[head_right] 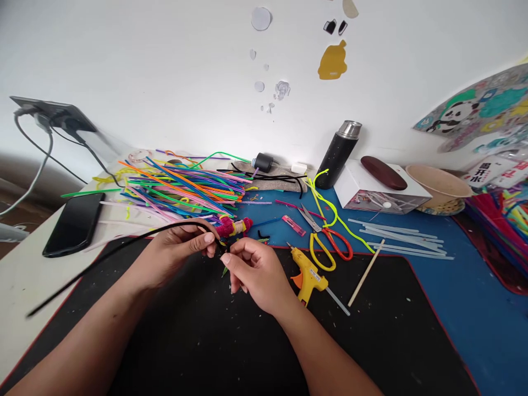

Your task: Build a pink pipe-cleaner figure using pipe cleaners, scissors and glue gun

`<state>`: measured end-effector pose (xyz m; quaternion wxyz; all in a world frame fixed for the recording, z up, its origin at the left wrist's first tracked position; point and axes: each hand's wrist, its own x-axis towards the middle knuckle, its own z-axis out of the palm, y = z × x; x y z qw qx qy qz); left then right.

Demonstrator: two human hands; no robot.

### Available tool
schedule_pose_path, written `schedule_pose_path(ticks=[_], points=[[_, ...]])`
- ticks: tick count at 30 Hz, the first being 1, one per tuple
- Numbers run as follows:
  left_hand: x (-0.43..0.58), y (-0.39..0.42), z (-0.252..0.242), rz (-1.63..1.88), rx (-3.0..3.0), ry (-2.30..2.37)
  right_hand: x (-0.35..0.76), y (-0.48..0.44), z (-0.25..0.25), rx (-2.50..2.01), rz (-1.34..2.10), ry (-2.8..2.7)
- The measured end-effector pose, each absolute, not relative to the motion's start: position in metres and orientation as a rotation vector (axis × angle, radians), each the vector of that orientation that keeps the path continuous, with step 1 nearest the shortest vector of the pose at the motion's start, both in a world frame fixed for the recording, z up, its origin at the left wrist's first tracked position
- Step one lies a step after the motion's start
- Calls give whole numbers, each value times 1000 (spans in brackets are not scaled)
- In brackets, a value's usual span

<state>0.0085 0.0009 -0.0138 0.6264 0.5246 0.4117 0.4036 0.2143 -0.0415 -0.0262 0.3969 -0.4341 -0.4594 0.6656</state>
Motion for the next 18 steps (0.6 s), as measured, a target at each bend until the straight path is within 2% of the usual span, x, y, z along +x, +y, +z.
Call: schedule_pose_path(ticks=[18], points=[[3, 1, -9, 841, 1340, 947, 213, -42, -33, -990, 1944, -991]])
